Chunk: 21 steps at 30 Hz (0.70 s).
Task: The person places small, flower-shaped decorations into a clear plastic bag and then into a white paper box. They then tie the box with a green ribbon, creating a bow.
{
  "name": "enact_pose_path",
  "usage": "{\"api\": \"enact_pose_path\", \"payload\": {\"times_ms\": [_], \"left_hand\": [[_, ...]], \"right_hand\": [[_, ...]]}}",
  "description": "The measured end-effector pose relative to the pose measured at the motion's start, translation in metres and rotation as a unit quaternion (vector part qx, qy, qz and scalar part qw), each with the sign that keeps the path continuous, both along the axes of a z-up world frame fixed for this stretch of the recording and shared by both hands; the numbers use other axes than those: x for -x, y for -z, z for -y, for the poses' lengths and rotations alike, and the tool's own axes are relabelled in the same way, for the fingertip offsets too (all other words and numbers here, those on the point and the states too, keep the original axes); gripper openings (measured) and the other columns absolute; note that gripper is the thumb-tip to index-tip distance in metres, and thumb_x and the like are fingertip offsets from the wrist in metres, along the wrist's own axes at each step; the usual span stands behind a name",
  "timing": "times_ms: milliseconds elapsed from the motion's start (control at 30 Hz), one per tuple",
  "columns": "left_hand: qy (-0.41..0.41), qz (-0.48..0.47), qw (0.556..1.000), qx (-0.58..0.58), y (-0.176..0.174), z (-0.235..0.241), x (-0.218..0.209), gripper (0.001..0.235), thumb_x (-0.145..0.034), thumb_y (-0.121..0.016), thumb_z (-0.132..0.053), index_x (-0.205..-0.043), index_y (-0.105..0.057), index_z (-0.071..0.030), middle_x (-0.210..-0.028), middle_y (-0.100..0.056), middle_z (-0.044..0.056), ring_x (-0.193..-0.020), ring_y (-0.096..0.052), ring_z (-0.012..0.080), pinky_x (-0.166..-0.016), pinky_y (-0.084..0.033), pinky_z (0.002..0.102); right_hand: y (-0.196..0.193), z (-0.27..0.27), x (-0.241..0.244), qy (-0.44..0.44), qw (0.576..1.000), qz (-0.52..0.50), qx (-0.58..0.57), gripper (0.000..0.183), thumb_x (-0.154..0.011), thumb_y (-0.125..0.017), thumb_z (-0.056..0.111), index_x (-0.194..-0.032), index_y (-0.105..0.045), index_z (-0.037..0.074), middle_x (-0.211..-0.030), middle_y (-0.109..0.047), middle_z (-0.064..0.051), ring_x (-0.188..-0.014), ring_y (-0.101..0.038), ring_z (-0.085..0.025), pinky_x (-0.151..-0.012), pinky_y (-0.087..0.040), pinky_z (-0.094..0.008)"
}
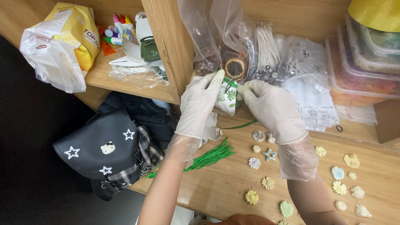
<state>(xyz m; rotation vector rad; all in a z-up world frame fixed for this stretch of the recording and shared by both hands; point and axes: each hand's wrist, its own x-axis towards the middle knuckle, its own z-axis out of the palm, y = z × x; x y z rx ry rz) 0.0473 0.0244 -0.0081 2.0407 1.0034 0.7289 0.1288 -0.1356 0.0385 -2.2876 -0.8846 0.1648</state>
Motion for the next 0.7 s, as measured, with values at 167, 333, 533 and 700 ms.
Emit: {"api": "enact_pose_path", "payload": {"times_ms": [167,333,533,700], "left_hand": [[0.045,0.197,0.968,0.151,-0.002,-0.002,-0.011,0.037,-0.075,-0.087,-0.036,-0.098,-0.084,-0.007,-0.111,-0.075,0.004,-0.1,-0.07,0.0136,-0.089,-0.054,0.027],[0.084,0.326,0.932,0.131,-0.004,0.004,-0.012,0.022,-0.081,-0.086,-0.02,-0.097,-0.083,-0.006,-0.105,-0.071,0.003,-0.094,-0.066,0.0101,-0.083,-0.054,0.025],[0.049,0.33,0.942,-0.02,-0.029,0.01,0.001,0.02,-0.089,-0.082,-0.017,-0.106,-0.081,-0.007,-0.1,-0.074,0.004,-0.09,-0.067,0.0097,-0.082,-0.053,0.025],[0.032,0.329,0.942,-0.052,-0.044,0.015,0.01,0.018,-0.093,-0.078,-0.015,-0.109,-0.08,-0.007,-0.102,-0.074,0.005,-0.085,-0.067,0.0102,-0.076,-0.055,0.025]], "right_hand": [[-0.002,0.0,-0.005,-0.02,1.0,0.02,-0.003,0.032,-0.093,-0.064,0.049,-0.107,-0.078,0.024,-0.089,-0.075,-0.011,-0.084,-0.071,-0.031,-0.078,-0.054,-0.04],[-0.009,0.001,-0.005,-0.013,1.0,-0.001,-0.004,0.033,-0.092,-0.067,0.049,-0.107,-0.078,0.022,-0.085,-0.074,-0.012,-0.078,-0.071,-0.03,-0.075,-0.055,-0.039],[-0.026,0.022,0.003,0.008,0.993,-0.113,-0.012,0.032,-0.091,-0.07,0.042,-0.117,-0.077,0.027,-0.071,-0.072,-0.004,-0.06,-0.065,-0.014,-0.062,-0.054,-0.031],[-0.03,0.048,-0.008,0.043,0.984,-0.172,0.026,0.035,-0.096,-0.068,0.031,-0.13,-0.076,0.031,-0.073,-0.068,0.0,-0.056,-0.057,-0.013,-0.05,-0.048,-0.033]]}}
